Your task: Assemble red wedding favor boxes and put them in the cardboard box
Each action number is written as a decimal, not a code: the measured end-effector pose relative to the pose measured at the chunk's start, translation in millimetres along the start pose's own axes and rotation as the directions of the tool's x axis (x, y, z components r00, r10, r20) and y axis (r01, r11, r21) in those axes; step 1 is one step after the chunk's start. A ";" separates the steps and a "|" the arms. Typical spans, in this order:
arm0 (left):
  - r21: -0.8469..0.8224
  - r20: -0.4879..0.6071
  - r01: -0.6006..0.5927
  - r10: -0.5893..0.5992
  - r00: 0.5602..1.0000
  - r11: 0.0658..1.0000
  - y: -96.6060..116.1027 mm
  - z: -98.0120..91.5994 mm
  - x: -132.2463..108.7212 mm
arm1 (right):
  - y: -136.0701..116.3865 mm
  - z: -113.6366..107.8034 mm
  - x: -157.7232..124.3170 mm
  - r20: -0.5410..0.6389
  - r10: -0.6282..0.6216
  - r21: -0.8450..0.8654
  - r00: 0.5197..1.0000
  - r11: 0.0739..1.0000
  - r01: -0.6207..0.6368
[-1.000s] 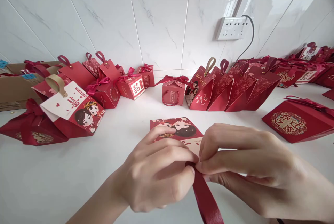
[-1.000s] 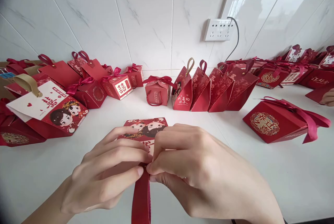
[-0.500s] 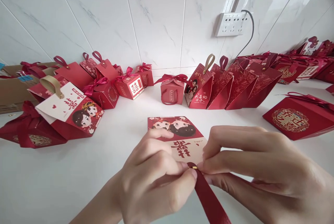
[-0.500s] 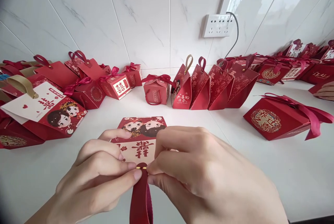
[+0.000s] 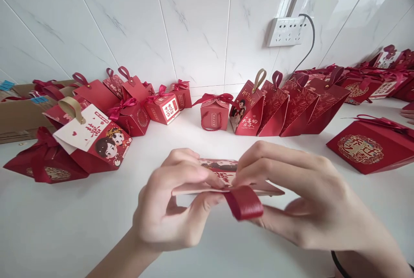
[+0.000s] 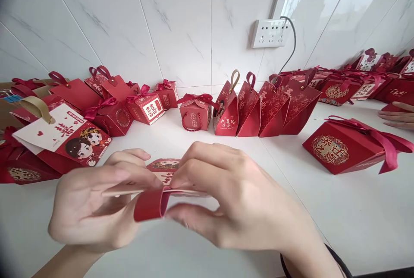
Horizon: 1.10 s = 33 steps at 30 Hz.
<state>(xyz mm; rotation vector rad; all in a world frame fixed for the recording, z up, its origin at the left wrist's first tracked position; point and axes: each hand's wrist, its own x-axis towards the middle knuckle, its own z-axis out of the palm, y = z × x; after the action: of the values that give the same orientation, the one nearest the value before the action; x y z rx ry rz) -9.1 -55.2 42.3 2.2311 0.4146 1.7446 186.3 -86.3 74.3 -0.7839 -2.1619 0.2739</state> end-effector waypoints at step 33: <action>-0.291 0.159 0.499 -0.473 0.867 0.816 -22.1 -0.6 -2.5 | 24.8 39.9 8.7 -0.188 0.276 0.221 0.943 0.947 -0.233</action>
<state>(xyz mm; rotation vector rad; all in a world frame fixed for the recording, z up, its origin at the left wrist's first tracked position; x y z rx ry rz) -11.4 -35.8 31.6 1.7548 0.5750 1.3340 163.0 -59.0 42.9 -0.9357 -1.7972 0.5037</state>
